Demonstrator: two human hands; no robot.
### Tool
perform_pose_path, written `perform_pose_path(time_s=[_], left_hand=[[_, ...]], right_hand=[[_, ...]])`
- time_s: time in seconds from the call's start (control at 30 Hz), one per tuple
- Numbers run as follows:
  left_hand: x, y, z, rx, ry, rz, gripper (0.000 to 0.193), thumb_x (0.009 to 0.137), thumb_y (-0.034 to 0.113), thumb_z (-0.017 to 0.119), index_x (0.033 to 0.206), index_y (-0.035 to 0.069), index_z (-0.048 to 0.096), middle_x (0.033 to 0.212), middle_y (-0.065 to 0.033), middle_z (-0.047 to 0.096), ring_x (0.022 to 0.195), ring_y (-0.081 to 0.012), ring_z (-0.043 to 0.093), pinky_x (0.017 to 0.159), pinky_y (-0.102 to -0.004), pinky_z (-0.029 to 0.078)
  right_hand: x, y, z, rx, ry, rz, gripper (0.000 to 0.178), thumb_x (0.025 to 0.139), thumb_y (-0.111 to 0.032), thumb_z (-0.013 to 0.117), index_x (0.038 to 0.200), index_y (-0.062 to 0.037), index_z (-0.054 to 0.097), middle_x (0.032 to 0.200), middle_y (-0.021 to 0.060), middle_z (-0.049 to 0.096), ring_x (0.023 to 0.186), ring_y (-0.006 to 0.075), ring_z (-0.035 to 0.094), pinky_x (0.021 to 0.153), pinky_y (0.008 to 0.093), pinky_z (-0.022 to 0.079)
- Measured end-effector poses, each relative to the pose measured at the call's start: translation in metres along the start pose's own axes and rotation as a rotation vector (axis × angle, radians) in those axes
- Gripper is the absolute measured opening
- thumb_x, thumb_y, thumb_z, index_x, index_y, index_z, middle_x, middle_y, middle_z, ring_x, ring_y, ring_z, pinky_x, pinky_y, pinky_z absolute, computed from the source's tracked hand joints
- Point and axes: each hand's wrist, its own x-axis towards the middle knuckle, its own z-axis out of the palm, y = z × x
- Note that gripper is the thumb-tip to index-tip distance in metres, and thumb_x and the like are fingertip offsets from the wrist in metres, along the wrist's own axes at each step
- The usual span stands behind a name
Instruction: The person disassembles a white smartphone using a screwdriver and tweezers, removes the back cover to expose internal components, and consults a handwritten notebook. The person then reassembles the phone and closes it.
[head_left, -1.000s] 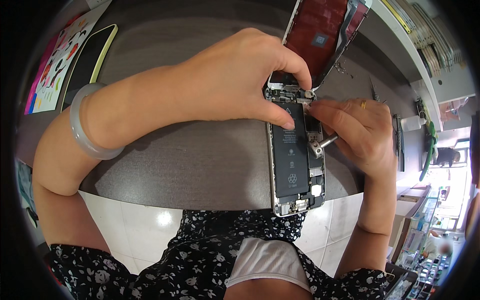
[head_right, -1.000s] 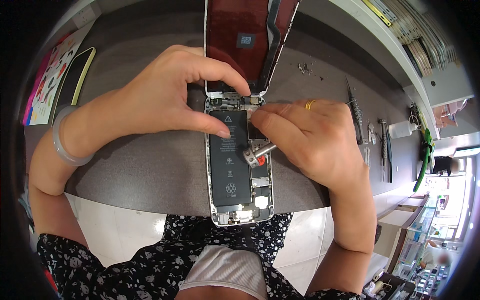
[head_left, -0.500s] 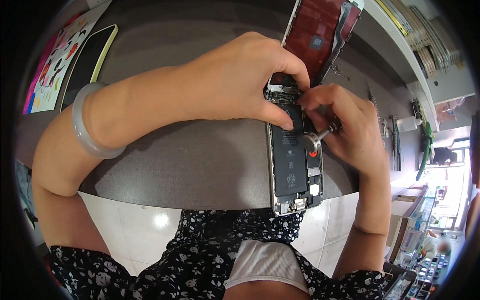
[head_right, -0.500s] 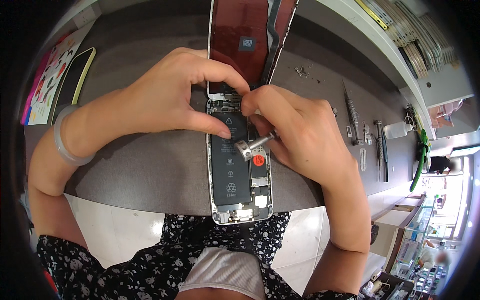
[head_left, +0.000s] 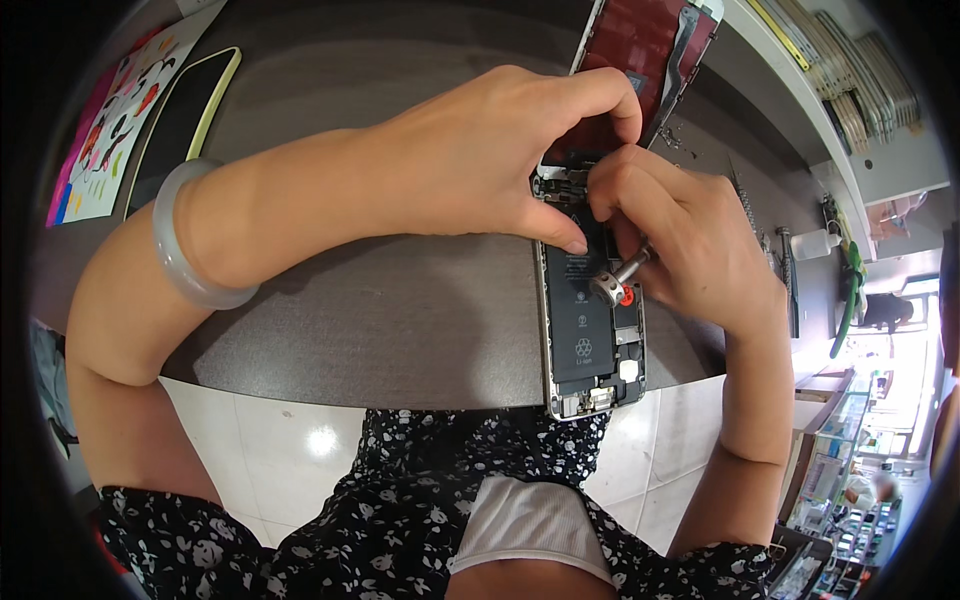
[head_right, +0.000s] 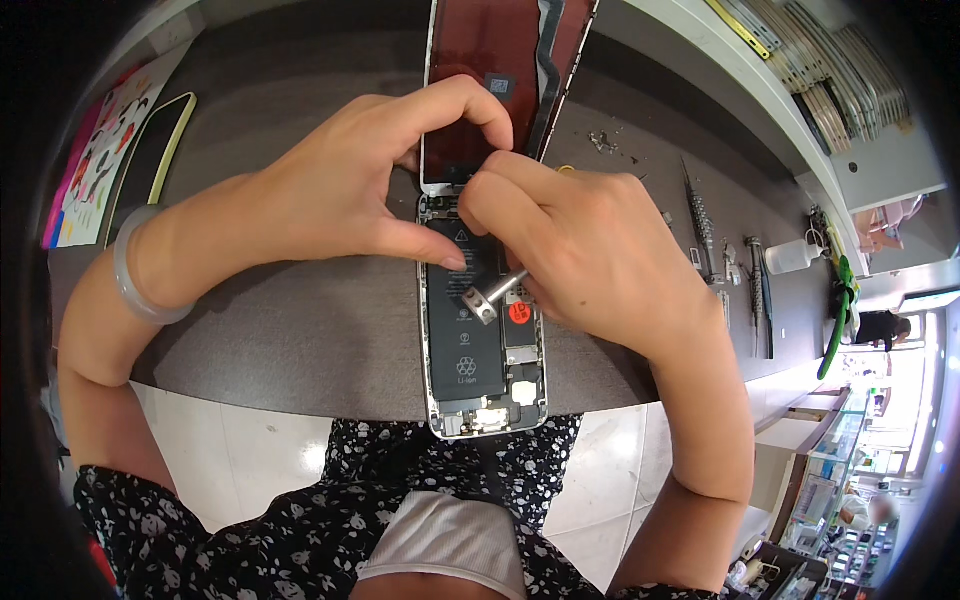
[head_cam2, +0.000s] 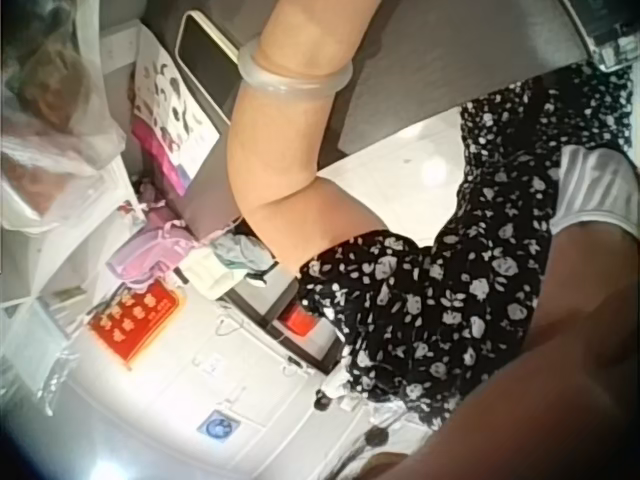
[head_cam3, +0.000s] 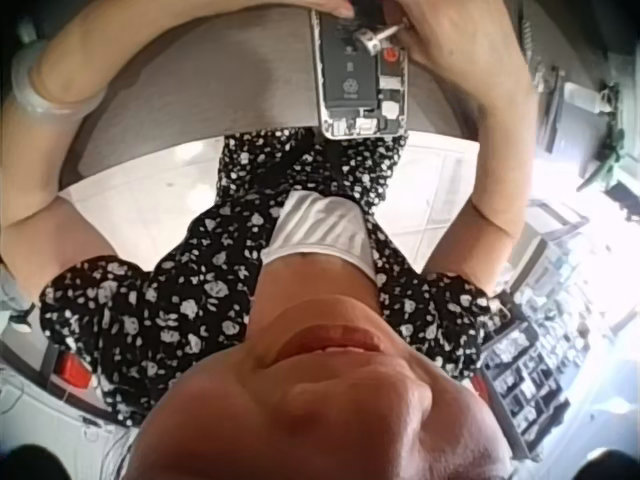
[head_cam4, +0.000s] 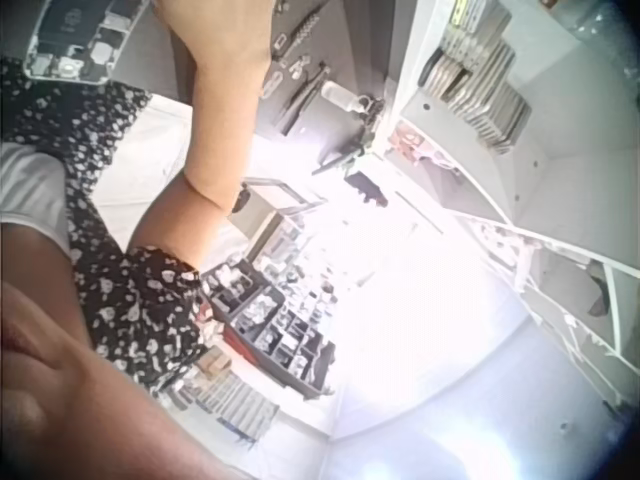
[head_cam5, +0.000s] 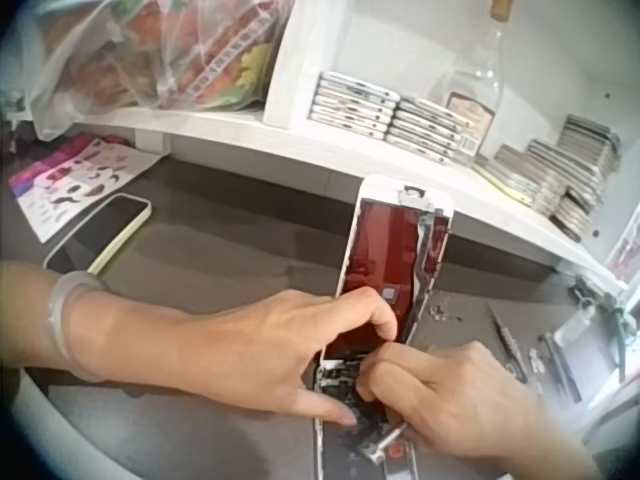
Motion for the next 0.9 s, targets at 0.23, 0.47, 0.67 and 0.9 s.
perform_pose_path(time_s=[0.23, 0.47, 0.67, 0.9], left_hand=[[0.001, 0.000, -0.001, -0.019, -0.018, -0.003, 0.064, 0.054, 0.009, 0.081, 0.109, 0.008, 0.050, 0.096, -0.0027, 0.058, 0.081, -0.0180, 0.057, 0.067, -0.0295, 0.044], [0.001, -0.003, 0.002, -0.056, -0.006, 0.021, 0.061, 0.056, 0.008, 0.080, 0.109, 0.004, 0.049, 0.096, -0.0075, 0.059, 0.087, -0.0219, 0.059, 0.073, -0.0322, 0.046], [0.000, -0.001, 0.002, -0.022, -0.001, 0.020, 0.062, 0.056, 0.008, 0.080, 0.110, 0.004, 0.049, 0.098, -0.0096, 0.059, 0.090, -0.0245, 0.060, 0.075, -0.0327, 0.047], [0.001, 0.002, 0.001, -0.038, -0.022, -0.021, 0.063, 0.056, 0.008, 0.080, 0.111, 0.005, 0.049, 0.099, -0.0097, 0.060, 0.092, -0.0268, 0.060, 0.076, -0.0334, 0.046]], right_hand=[[0.009, 0.001, -0.010, 0.015, -0.070, -0.019, 0.021, 0.065, -0.001, 0.061, 0.082, -0.0063, 0.050, 0.074, 0.0064, 0.054, 0.062, 0.0292, 0.057, 0.051, 0.0384, 0.043], [0.009, 0.002, -0.009, 0.069, -0.049, -0.002, 0.024, 0.063, 0.003, 0.061, 0.083, -0.0058, 0.051, 0.071, 0.0068, 0.054, 0.060, 0.0286, 0.056, 0.051, 0.0377, 0.042], [0.007, 0.003, -0.008, 0.140, -0.044, 0.027, 0.027, 0.060, 0.006, 0.060, 0.084, -0.0052, 0.051, 0.067, 0.0078, 0.053, 0.059, 0.0291, 0.055, 0.050, 0.0371, 0.041], [0.004, 0.005, -0.001, 0.164, 0.044, 0.020, 0.031, 0.058, 0.008, 0.058, 0.085, -0.0048, 0.052, 0.072, 0.0090, 0.054, 0.060, 0.0283, 0.056, 0.053, 0.0359, 0.044]])
